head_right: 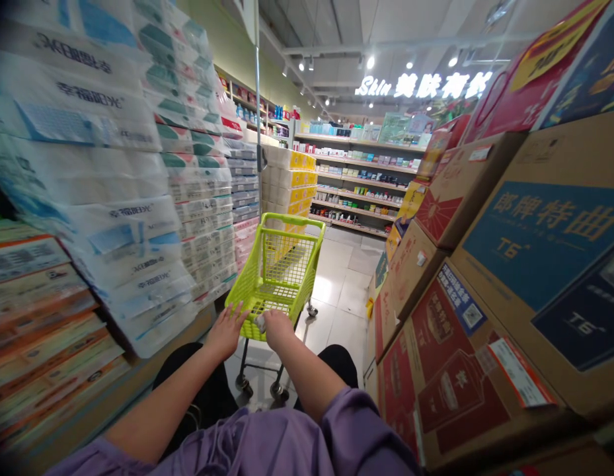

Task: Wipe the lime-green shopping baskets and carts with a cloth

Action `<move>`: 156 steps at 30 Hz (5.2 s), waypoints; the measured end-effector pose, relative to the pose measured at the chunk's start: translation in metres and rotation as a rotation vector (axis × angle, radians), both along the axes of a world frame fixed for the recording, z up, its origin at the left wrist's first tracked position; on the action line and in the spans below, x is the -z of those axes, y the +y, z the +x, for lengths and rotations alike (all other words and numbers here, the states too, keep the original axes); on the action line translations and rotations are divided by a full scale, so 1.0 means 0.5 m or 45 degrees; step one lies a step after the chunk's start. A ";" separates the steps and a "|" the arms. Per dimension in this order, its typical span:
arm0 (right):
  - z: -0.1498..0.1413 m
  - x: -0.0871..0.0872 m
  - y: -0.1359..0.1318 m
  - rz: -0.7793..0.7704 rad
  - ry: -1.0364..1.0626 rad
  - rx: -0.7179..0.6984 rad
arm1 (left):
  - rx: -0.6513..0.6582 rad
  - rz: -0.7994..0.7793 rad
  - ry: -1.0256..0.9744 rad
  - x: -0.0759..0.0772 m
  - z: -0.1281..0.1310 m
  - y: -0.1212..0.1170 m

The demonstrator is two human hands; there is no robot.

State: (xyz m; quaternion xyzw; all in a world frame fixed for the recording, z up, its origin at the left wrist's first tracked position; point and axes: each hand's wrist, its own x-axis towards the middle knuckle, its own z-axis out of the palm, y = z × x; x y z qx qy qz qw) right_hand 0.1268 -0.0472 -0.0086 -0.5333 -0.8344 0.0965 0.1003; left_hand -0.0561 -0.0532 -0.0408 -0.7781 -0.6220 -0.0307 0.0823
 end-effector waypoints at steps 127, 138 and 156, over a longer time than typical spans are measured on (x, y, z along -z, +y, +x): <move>0.045 -0.106 0.017 0.422 -0.092 0.068 | 0.428 0.341 -0.581 -0.079 0.161 0.014; 0.298 -0.148 0.026 0.523 0.036 0.470 | 0.480 0.214 -0.744 -0.074 0.204 0.046; 0.281 -0.111 -0.014 0.807 0.067 0.414 | 0.285 0.342 -0.763 -0.125 0.309 0.060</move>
